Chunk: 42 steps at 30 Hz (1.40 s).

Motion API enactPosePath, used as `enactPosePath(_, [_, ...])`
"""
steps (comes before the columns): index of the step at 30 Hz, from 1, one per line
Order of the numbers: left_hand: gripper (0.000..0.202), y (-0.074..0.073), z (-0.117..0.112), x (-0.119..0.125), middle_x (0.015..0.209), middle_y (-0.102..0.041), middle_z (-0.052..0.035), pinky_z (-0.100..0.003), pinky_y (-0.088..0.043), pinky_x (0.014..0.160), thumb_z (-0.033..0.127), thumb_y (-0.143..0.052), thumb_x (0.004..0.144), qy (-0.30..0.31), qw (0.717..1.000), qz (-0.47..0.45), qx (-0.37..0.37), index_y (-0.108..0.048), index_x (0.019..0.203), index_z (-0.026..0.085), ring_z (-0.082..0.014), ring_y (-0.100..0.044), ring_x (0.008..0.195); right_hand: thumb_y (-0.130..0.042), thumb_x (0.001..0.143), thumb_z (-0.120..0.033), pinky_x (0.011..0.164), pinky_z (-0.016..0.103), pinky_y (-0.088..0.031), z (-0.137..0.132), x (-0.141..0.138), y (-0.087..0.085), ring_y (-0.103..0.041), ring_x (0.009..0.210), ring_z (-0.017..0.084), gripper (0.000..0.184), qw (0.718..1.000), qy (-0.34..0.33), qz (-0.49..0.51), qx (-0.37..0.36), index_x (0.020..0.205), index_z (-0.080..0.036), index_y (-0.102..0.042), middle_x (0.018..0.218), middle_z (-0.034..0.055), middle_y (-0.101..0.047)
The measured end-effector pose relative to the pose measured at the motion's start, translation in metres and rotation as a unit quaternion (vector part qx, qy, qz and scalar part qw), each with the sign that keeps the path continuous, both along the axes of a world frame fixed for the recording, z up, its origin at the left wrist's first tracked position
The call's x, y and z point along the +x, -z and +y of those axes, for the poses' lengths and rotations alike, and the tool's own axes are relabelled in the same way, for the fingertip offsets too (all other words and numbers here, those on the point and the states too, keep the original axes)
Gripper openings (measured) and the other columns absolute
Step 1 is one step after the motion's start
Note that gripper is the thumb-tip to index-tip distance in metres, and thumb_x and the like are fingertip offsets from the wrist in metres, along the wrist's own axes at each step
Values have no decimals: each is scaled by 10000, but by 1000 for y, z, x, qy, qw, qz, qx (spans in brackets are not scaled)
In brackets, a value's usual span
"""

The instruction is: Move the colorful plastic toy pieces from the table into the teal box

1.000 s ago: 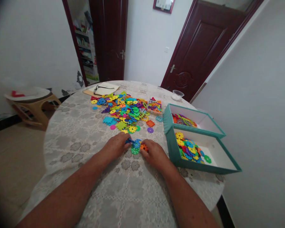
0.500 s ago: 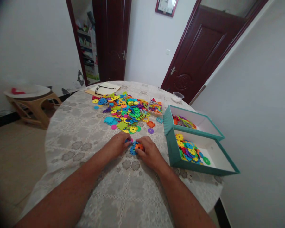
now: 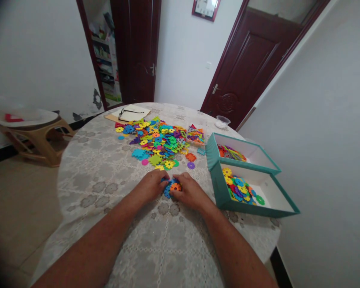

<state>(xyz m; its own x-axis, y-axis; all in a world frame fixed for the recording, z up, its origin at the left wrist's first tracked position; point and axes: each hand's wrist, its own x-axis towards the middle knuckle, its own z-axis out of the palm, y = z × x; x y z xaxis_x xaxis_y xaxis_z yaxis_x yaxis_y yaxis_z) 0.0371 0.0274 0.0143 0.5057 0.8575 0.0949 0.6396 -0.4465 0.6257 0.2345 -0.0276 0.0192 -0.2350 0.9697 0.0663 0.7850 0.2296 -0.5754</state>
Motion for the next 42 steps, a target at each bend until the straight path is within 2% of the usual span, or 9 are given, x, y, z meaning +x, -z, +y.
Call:
enactPosePath(9, [194,-4,-3,-1,1040,-762,-78,-339,-488,904,149,-633,863,22,999,-21,-16,-756,1004,199,-243,-675,1016,-762,824,-265,779,280,-425,-1,-1,-3,-585,916,179,248,1000,2,-9,-20,1044,-196,-672,1008,14,-638])
enactPosePath(15, [236,-2,-4,1,1043,-768,-53,-341,-495,888,135,-651,817,40,996,-63,-39,-744,1010,233,-233,-686,1003,-758,814,-253,738,267,-401,-4,-1,-5,-582,882,172,313,1000,12,11,-27,1112,-209,-674,990,4,-656])
enactPosePath(20, [215,1,-5,3,984,-768,-27,-312,-492,816,152,-631,806,57,994,-78,-53,-727,970,253,-208,-688,928,-741,821,-274,697,262,-374,-8,-4,-3,-574,827,166,157,999,37,6,-5,918,-197,-644,906,-2,-647])
enactPosePath(23, [169,-2,-6,3,969,-764,-25,-302,-486,808,170,-602,835,62,993,-86,-51,-714,934,247,-200,-683,924,-693,862,-278,678,254,-373,-11,-5,-1,-581,805,164,113,998,45,36,7,923,-210,-626,872,-13,-661])
enactPosePath(32, [129,-9,-4,5,746,-687,-8,-276,-451,645,263,-538,921,-8,991,-111,-69,-657,906,216,-171,-633,714,-642,874,-313,660,262,-433,-8,2,5,-592,735,159,127,983,94,159,23,964,-224,-632,806,-21,-661])
enactPosePath(34, [132,-10,-3,4,705,-665,3,-279,-450,634,285,-536,931,-26,989,-126,-70,-647,912,216,-166,-622,680,-639,868,-349,572,250,-432,-6,2,7,-574,627,152,188,959,119,252,-44,1011,-229,-635,703,-34,-633])
enactPosePath(37, [127,-13,-4,5,744,-679,4,-283,-461,653,292,-544,933,-38,985,-161,-57,-648,929,219,-161,-631,699,-676,832,-388,465,229,-420,-5,-2,7,-542,515,138,314,882,145,423,-149,1093,-221,-625,626,-45,-605])
enactPosePath(40, [147,-18,-8,6,777,-693,7,-283,-475,682,322,-544,952,-38,979,-193,-48,-655,944,227,-160,-640,729,-757,763,-361,442,204,-434,-6,-6,3,-561,530,122,311,807,153,541,-182,993,-216,-605,673,-29,-626])
enactPosePath(42, [165,-21,-11,6,758,-684,11,-285,-480,702,337,-541,967,-43,978,-202,-40,-660,943,225,-160,-637,730,-783,745,-329,433,191,-436,-7,-7,1,-564,528,112,301,777,156,579,-194,946,-215,-591,682,-30,-626])
